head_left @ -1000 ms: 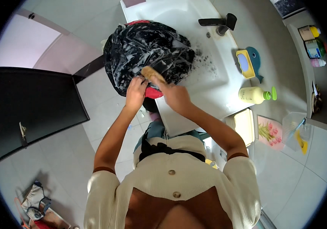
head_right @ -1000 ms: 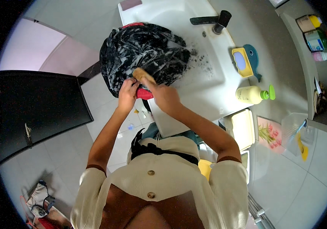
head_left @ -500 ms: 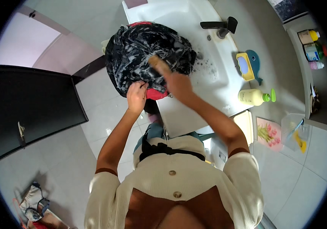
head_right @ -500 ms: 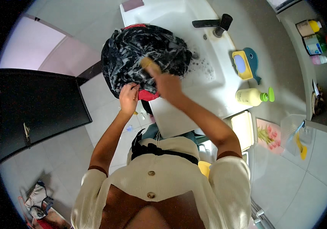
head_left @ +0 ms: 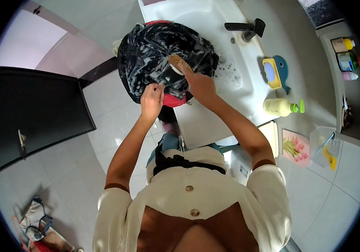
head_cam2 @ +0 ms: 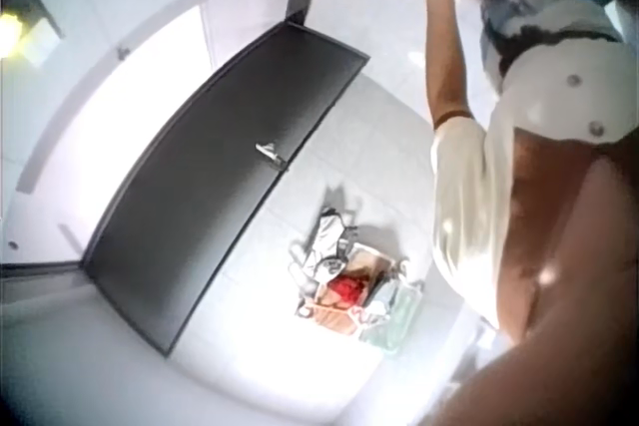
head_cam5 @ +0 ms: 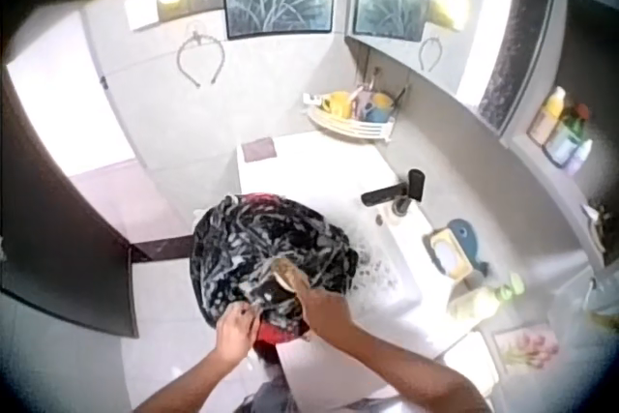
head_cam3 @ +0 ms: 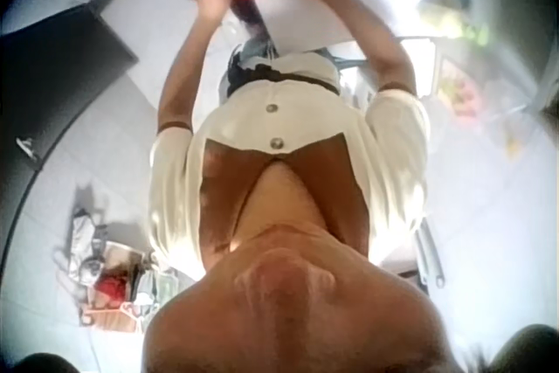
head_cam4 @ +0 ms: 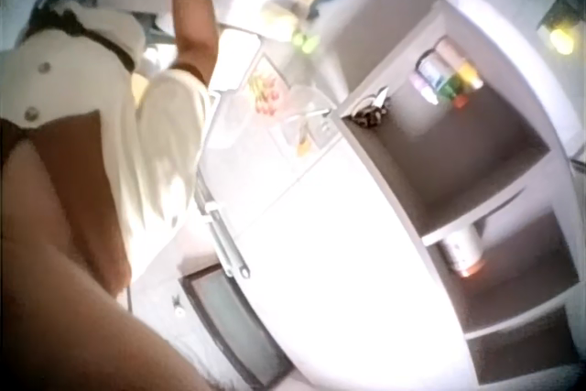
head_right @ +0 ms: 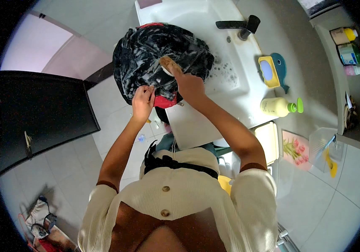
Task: The person scrubs a backpack with a brush and soapy water in a sink, cleaning both the exterior and the interior compartments before rinsing it and hanging it on a rack.
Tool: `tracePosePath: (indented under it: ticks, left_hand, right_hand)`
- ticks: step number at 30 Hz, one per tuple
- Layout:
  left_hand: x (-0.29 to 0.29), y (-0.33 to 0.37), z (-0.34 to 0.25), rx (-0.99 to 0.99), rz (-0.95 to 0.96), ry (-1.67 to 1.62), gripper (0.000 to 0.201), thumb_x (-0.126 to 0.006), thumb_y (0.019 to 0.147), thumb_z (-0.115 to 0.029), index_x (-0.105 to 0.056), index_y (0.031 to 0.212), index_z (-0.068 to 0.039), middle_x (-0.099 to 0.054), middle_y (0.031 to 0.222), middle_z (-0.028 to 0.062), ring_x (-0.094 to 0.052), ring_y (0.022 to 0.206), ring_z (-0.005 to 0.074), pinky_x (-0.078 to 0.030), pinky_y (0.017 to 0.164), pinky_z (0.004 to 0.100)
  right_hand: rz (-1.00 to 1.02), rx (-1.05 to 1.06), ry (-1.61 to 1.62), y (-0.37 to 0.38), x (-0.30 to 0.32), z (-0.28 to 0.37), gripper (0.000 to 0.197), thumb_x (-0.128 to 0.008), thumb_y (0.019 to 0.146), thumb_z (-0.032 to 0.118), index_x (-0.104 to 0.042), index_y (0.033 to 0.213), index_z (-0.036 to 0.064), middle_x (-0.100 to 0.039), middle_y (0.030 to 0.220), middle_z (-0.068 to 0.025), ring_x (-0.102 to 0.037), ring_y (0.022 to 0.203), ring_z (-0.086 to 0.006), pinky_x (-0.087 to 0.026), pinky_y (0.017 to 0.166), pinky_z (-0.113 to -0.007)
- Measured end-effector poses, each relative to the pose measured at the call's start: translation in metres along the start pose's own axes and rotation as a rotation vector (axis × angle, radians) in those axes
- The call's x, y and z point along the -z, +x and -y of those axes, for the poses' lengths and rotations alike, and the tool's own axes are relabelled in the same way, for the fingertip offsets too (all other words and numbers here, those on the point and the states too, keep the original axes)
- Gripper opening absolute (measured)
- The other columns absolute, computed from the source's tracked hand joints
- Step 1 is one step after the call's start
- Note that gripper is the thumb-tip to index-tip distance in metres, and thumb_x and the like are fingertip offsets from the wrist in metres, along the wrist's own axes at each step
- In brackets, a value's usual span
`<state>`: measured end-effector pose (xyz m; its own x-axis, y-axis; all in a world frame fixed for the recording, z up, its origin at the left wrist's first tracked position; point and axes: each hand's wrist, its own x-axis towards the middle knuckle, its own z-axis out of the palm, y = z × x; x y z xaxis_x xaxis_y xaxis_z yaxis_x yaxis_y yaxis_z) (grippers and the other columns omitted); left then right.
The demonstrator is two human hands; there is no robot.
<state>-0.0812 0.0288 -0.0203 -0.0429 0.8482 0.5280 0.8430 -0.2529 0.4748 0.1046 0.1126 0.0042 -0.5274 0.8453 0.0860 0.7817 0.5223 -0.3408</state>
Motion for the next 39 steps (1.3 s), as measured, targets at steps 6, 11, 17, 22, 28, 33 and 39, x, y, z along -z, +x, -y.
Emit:
tracePosePath:
  ticks: [6, 11, 17, 22, 28, 33, 39]
  left_hand:
    - [0.002, -0.007, 0.010, 0.012, 0.027, 0.016, 0.007, -0.065, 0.075, -0.002, -0.061, 0.080, 0.001, -0.056, 0.084, 0.0138, -0.056, 0.077, 0.0316, -0.048, 0.064, 0.0387]
    - [-0.001, 0.005, -0.002, -0.002, 0.009, 0.007, 0.010, -0.065, 0.075, -0.001, -0.060, 0.084, 0.001, -0.054, 0.085, 0.0150, -0.055, 0.079, 0.0333, -0.047, 0.066, 0.0401]
    - [0.008, 0.018, 0.002, -0.065, 0.144, 0.051, 0.012, -0.063, 0.075, -0.004, -0.057, 0.084, -0.001, -0.053, 0.087, 0.0158, -0.054, 0.082, 0.0341, -0.047, 0.069, 0.0421]
    - [0.036, 0.029, 0.028, 0.043, 0.126, 0.282, 0.018, -0.060, 0.069, 0.003, -0.059, 0.086, -0.002, -0.055, 0.091, 0.0156, -0.055, 0.082, 0.0349, -0.047, 0.068, 0.0417]
    - [0.017, 0.040, -0.003, -0.228, 0.409, 0.473, 0.013, -0.052, 0.074, -0.008, -0.053, 0.086, -0.005, -0.056, 0.086, 0.0100, -0.056, 0.084, 0.0258, -0.045, 0.075, 0.0354]
    - [0.009, 0.033, 0.017, -0.330, 0.274, 0.274, 0.008, -0.054, 0.071, -0.007, -0.055, 0.079, -0.006, -0.056, 0.080, 0.0100, -0.057, 0.076, 0.0261, -0.046, 0.066, 0.0365]
    - [0.011, 0.038, 0.002, -0.257, 0.393, 0.347, 0.009, -0.061, 0.071, -0.011, -0.057, 0.078, -0.006, -0.058, 0.080, 0.0099, -0.058, 0.075, 0.0268, -0.046, 0.065, 0.0363]
  right_hand:
    - [0.166, 0.034, 0.060, -0.015, -0.009, 0.029, 0.070, -0.052, 0.080, 0.009, -0.029, 0.142, 0.0305, -0.060, 0.060, -0.0131, -0.061, 0.053, -0.0294, -0.049, 0.047, -0.043]
    - [-0.084, -0.013, 0.006, -0.001, -0.025, -0.008, 0.039, -0.048, 0.085, 0.013, -0.049, 0.124, 0.0136, -0.061, 0.061, -0.0129, -0.062, 0.055, -0.0298, -0.047, 0.045, -0.042]
    - [-0.060, -0.119, 0.105, -0.007, -0.035, -0.015, 0.059, -0.049, 0.086, 0.013, -0.031, 0.140, 0.0271, -0.062, 0.066, -0.0151, -0.061, 0.057, -0.0343, -0.048, 0.051, -0.047]
    - [-0.029, -0.128, 0.175, -0.004, -0.014, -0.010, 0.058, -0.049, 0.086, 0.013, -0.031, 0.140, 0.0241, -0.063, 0.066, -0.0165, -0.061, 0.058, -0.0357, -0.046, 0.050, -0.048]
    - [-0.017, -0.094, 0.155, -0.026, -0.023, 0.043, 0.064, -0.053, 0.083, 0.014, -0.033, 0.141, 0.0309, -0.061, 0.062, -0.0125, -0.061, 0.054, -0.0307, -0.048, 0.049, -0.046]
    - [0.013, -0.238, 0.144, -0.015, -0.017, -0.022, 0.072, -0.055, 0.079, 0.006, -0.028, 0.143, 0.0260, -0.063, 0.066, -0.0131, -0.063, 0.059, -0.0303, -0.048, 0.051, -0.044]
    - [-0.018, -0.149, 0.208, -0.033, -0.021, 0.000, 0.056, -0.052, 0.087, 0.016, -0.035, 0.139, 0.0261, -0.063, 0.067, -0.0144, -0.061, 0.059, -0.0343, -0.048, 0.053, -0.047]
